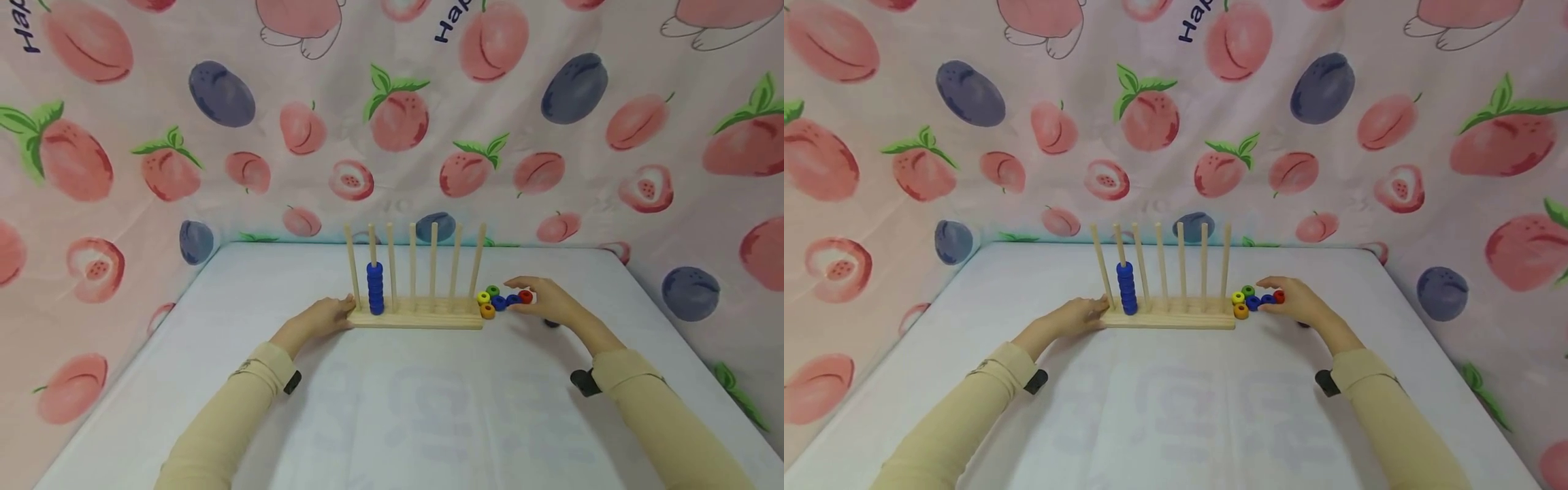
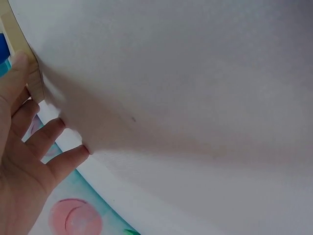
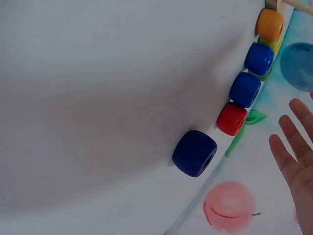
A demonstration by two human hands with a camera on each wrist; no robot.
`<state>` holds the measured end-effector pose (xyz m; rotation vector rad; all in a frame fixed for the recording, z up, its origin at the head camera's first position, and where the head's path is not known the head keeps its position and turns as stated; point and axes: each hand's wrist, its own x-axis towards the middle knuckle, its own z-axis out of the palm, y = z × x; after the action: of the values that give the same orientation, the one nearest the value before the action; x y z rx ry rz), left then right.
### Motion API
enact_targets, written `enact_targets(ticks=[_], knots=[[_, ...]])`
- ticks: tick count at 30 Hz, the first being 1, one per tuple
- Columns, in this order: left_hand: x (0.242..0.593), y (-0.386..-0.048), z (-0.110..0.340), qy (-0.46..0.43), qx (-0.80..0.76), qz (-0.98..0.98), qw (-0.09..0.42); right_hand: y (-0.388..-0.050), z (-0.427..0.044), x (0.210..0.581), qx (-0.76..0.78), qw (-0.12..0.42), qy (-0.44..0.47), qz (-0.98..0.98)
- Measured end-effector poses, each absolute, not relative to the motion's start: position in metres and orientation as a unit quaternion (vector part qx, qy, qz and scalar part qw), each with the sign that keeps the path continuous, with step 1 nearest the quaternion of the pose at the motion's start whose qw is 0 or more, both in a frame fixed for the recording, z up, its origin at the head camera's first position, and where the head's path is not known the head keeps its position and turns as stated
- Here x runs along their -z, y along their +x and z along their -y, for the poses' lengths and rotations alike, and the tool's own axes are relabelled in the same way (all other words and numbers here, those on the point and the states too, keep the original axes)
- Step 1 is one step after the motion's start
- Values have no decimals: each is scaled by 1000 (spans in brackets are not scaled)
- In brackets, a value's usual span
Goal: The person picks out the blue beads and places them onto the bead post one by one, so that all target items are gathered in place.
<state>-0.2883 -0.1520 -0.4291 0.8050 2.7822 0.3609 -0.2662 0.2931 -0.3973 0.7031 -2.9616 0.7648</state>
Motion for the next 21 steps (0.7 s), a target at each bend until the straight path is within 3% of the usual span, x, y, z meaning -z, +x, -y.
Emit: enact_targets(ticks=[21], knots=[[433, -289, 152, 283, -132, -945, 98, -300, -295, 419, -149, -32, 204, 967]])
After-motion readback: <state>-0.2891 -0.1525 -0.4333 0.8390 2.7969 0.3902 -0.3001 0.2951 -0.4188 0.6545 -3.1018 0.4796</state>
